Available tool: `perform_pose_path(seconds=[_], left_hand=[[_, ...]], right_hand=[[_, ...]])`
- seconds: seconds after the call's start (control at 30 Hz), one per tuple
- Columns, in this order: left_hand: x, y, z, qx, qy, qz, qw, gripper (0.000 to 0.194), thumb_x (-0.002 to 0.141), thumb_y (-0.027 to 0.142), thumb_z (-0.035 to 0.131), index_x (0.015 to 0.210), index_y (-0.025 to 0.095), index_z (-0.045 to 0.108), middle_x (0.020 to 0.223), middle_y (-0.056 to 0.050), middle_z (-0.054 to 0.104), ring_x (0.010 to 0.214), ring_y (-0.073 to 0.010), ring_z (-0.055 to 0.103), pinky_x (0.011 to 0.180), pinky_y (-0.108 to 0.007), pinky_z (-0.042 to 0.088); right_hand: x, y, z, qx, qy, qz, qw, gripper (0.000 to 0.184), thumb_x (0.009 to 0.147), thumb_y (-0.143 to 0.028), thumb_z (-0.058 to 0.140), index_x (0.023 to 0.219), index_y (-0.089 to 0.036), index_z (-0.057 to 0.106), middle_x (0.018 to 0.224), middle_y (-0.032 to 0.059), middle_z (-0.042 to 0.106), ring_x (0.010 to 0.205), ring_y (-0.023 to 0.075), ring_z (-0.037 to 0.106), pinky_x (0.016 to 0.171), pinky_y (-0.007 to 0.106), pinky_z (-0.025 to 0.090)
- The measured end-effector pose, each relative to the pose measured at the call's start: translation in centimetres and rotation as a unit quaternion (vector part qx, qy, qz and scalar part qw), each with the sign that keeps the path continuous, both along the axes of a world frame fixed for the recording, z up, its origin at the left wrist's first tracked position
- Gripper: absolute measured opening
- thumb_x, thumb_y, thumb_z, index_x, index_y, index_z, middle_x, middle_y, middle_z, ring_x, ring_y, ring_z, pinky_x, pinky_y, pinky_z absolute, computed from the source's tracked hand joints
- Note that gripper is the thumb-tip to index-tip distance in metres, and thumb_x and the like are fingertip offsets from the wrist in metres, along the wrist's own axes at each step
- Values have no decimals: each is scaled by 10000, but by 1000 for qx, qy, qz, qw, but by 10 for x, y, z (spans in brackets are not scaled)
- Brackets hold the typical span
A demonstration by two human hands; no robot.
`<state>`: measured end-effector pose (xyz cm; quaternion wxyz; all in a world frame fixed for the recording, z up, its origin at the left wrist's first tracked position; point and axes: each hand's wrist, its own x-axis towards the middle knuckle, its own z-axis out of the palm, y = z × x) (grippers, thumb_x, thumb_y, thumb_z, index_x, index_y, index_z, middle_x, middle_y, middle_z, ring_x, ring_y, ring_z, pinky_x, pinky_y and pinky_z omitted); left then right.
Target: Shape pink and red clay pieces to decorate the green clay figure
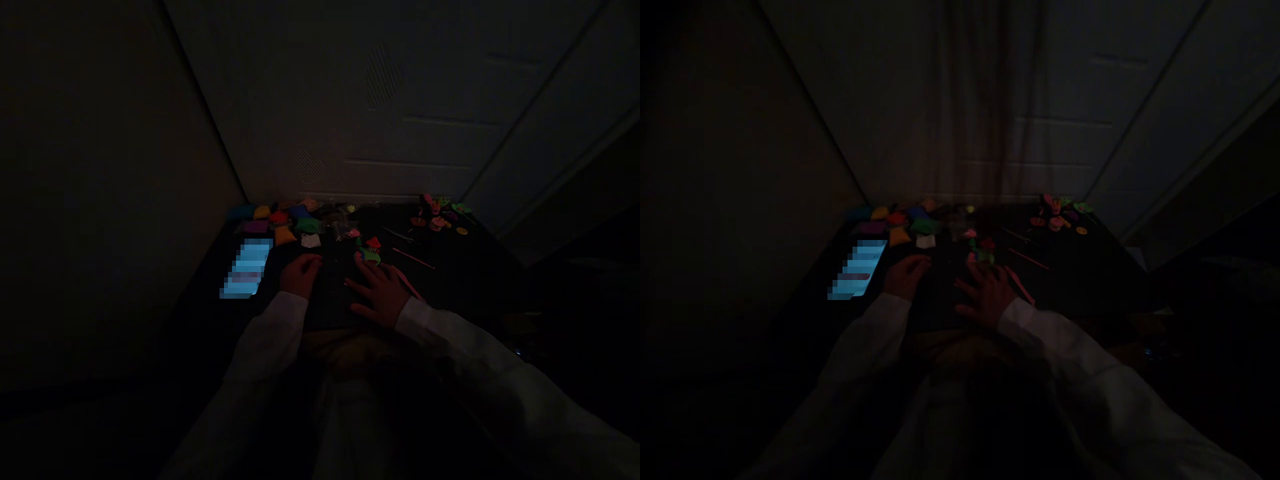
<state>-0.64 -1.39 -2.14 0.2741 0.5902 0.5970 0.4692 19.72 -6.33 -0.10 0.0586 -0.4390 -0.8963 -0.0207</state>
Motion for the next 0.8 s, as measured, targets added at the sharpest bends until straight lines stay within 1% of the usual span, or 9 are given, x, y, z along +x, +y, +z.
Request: perform_pose_path(seconds=[0.13,0.3,0.43,0.5,0.6,0.7,0.8], left_hand=[[-1,0,-1,5,1,-7,1000,228,711,308,476,839,181,616,786,-18,652,752,-147,589,711,-258,445],[0,-1,2,2,3,-10,1000,221,716,295,470,834,175,614,784,-23,654,737,-144,593,697,-255,452],[2,-3,5,-2,5,-8,1000,225,718,282,471,839,158,614,776,-35,653,735,-144,592,691,-251,450],[2,-3,5,-3,4,-6,1000,222,717,276,471,839,156,613,778,-37,652,737,-144,591,689,-250,448],[2,-2,5,-5,2,-5,1000,214,712,282,478,827,163,614,761,-29,649,715,-144,590,674,-252,450],[1,-2,4,-2,0,-4,1000,211,709,289,482,822,169,615,756,-24,649,716,-144,589,674,-253,450],[1,-2,3,2,0,-5,1000,209,714,284,476,827,176,614,777,-22,652,742,-143,589,695,-253,447]], right_hand=[[-3,-5,-2,-7,-1,45,999,585,781,-618,222,1266,-305,319,1394,88,102,1243,271,141,938,493,107],[-3,4,-2,12,13,1,1000,543,805,-566,251,1252,-275,354,1377,117,154,1233,271,169,927,484,143],[-3,12,-3,25,46,-20,998,520,792,-530,348,1222,-243,401,1359,124,208,1212,269,216,916,461,184],[-4,13,-5,30,68,-38,997,463,780,-492,406,1153,-226,475,1333,112,271,1188,262,258,909,445,207],[-7,15,-7,34,100,-66,992,306,771,-420,461,963,-216,584,1248,78,400,1131,238,333,887,417,245],[-12,18,-7,35,120,-72,990,214,771,-366,475,834,-210,608,1151,54,484,1070,217,387,850,389,283],[-16,19,-7,41,130,-79,987,185,767,-337,481,790,-203,607,1103,49,514,1034,214,411,814,374,306]])
